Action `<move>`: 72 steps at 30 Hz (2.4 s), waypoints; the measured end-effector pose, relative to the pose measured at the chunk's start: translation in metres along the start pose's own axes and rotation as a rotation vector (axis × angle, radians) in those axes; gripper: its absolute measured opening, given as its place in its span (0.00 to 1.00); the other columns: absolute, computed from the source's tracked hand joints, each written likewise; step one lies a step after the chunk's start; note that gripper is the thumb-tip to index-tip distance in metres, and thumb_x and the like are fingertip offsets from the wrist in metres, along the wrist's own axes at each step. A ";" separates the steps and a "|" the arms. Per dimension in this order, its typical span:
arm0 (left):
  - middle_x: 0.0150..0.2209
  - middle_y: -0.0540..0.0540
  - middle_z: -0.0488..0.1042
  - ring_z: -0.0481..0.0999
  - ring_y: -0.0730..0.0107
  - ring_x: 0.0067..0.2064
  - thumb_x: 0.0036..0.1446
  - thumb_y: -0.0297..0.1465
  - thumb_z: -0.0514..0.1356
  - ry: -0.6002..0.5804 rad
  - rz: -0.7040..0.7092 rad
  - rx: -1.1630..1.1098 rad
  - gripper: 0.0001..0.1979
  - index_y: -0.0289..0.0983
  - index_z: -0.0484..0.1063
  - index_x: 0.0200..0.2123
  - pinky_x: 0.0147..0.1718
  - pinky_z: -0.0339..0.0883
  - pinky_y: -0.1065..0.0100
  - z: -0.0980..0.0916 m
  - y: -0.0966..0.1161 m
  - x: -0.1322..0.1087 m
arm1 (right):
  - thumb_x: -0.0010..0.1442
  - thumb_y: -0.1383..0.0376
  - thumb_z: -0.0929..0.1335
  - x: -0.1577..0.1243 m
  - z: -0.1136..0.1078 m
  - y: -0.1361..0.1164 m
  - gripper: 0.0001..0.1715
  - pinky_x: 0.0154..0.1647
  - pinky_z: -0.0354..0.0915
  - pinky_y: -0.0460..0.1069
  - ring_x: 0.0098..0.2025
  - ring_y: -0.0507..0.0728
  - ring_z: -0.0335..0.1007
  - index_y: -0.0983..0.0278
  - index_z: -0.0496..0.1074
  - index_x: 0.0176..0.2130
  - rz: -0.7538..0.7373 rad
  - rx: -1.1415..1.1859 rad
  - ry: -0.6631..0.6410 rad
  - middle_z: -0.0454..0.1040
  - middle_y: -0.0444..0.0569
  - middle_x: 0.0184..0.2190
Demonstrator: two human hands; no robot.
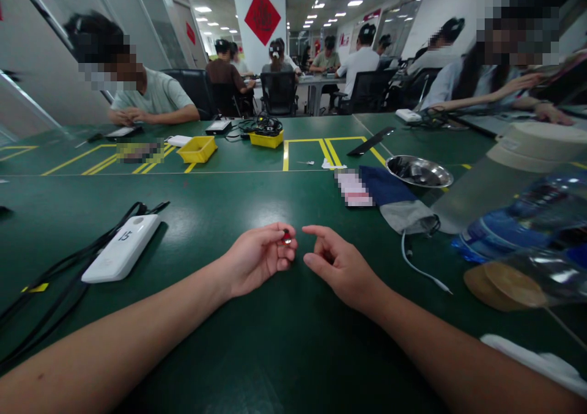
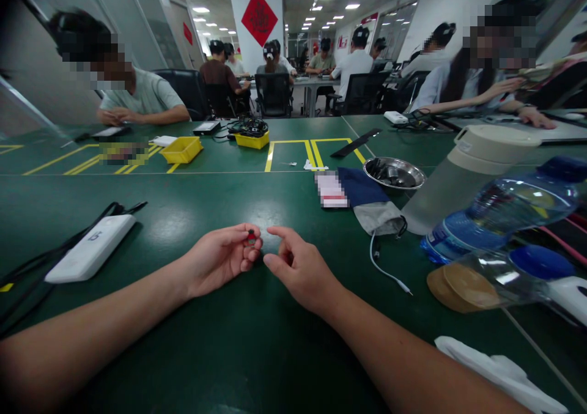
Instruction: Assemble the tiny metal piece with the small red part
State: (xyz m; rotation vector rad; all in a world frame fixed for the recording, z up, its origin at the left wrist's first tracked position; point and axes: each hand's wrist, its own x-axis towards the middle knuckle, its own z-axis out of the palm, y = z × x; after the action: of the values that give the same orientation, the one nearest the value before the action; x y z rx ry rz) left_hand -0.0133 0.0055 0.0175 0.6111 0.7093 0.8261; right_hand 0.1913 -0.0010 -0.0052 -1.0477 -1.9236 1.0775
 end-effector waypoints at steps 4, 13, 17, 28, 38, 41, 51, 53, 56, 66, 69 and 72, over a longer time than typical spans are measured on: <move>0.31 0.46 0.69 0.69 0.76 0.27 0.60 0.28 0.55 0.016 -0.004 -0.078 0.05 0.34 0.70 0.35 0.26 0.62 0.75 -0.005 0.005 0.002 | 0.63 0.63 0.66 0.000 -0.001 -0.002 0.22 0.30 0.60 0.47 0.27 0.50 0.61 0.62 0.65 0.56 0.009 -0.009 -0.007 0.64 0.39 0.27; 0.26 0.51 0.66 0.63 0.70 0.28 0.59 0.33 0.58 0.048 0.394 1.094 0.05 0.38 0.68 0.32 0.30 0.56 0.67 0.000 -0.005 -0.001 | 0.63 0.63 0.66 0.000 -0.002 -0.002 0.16 0.28 0.57 0.46 0.25 0.50 0.60 0.61 0.70 0.51 -0.004 -0.059 -0.034 0.65 0.40 0.25; 0.32 0.48 0.69 0.67 0.64 0.35 0.57 0.30 0.59 -0.028 0.556 1.660 0.02 0.39 0.69 0.32 0.39 0.58 0.61 -0.006 -0.007 0.002 | 0.63 0.63 0.65 0.000 -0.002 -0.003 0.14 0.28 0.58 0.46 0.25 0.50 0.61 0.61 0.71 0.49 -0.008 -0.048 -0.043 0.66 0.40 0.25; 0.40 0.43 0.68 0.65 0.60 0.44 0.62 0.34 0.57 -0.089 0.603 1.846 0.06 0.38 0.69 0.37 0.45 0.60 0.59 -0.012 -0.005 0.005 | 0.62 0.66 0.65 0.001 -0.001 -0.008 0.09 0.27 0.58 0.46 0.26 0.50 0.63 0.63 0.74 0.41 -0.010 -0.055 -0.064 0.70 0.42 0.26; 0.36 0.45 0.71 0.67 0.59 0.42 0.53 0.30 0.61 0.542 0.413 1.571 0.01 0.39 0.73 0.29 0.49 0.58 0.61 -0.099 0.073 0.017 | 0.62 0.66 0.66 -0.001 -0.004 -0.014 0.08 0.33 0.64 0.48 0.31 0.53 0.70 0.63 0.75 0.39 -0.036 -0.130 -0.082 0.75 0.46 0.30; 0.32 0.45 0.70 0.68 0.58 0.40 0.49 0.25 0.60 0.776 0.401 1.430 0.03 0.37 0.72 0.26 0.48 0.58 0.59 -0.133 0.099 0.005 | 0.61 0.68 0.66 0.000 -0.004 -0.016 0.07 0.35 0.64 0.48 0.32 0.53 0.70 0.64 0.76 0.37 -0.059 -0.146 -0.093 0.75 0.46 0.31; 0.41 0.45 0.74 0.70 0.70 0.46 0.68 0.33 0.42 1.143 0.614 0.669 0.16 0.32 0.65 0.38 0.48 0.61 0.65 -0.156 0.119 -0.013 | 0.62 0.69 0.66 -0.001 -0.004 -0.011 0.08 0.36 0.64 0.49 0.34 0.54 0.72 0.64 0.76 0.38 -0.109 -0.159 -0.105 0.76 0.47 0.33; 0.43 0.45 0.73 0.69 0.69 0.49 0.68 0.34 0.41 1.156 0.644 0.564 0.17 0.32 0.65 0.38 0.52 0.58 0.64 -0.158 0.120 -0.011 | 0.62 0.69 0.66 -0.001 -0.004 -0.011 0.08 0.36 0.64 0.49 0.34 0.54 0.72 0.64 0.76 0.37 -0.104 -0.162 -0.109 0.76 0.47 0.32; 0.44 0.43 0.74 0.69 0.68 0.52 0.69 0.38 0.38 1.140 0.682 0.443 0.21 0.33 0.66 0.37 0.56 0.56 0.62 -0.160 0.121 -0.007 | 0.62 0.68 0.66 -0.001 -0.004 -0.012 0.08 0.36 0.64 0.49 0.34 0.54 0.72 0.64 0.76 0.37 -0.098 -0.165 -0.112 0.76 0.47 0.32; 0.43 0.36 0.78 0.76 0.59 0.49 0.68 0.44 0.45 0.423 0.448 0.421 0.25 0.31 0.72 0.47 0.53 0.63 0.56 -0.099 0.077 0.012 | 0.62 0.67 0.66 0.001 -0.004 -0.008 0.08 0.35 0.63 0.48 0.33 0.53 0.72 0.64 0.76 0.38 -0.077 -0.139 -0.100 0.76 0.46 0.31; 0.48 0.37 0.77 0.74 0.57 0.51 0.65 0.43 0.51 0.215 0.377 0.651 0.22 0.32 0.73 0.49 0.56 0.60 0.55 -0.066 0.051 0.012 | 0.62 0.68 0.66 0.001 -0.004 -0.008 0.08 0.35 0.63 0.48 0.33 0.53 0.72 0.64 0.76 0.37 -0.074 -0.141 -0.094 0.77 0.46 0.31; 0.52 0.36 0.75 0.73 0.54 0.54 0.66 0.44 0.48 -0.015 0.306 0.752 0.24 0.34 0.70 0.54 0.54 0.63 0.54 -0.040 0.031 0.008 | 0.61 0.68 0.66 0.001 -0.003 -0.009 0.08 0.35 0.63 0.48 0.33 0.53 0.72 0.64 0.76 0.36 -0.085 -0.138 -0.081 0.77 0.46 0.31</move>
State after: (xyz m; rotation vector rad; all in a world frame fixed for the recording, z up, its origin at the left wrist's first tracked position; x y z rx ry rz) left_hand -0.0534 0.0369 0.0131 1.4265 0.9278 0.8225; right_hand 0.1908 -0.0015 0.0040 -1.0000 -2.1129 0.9649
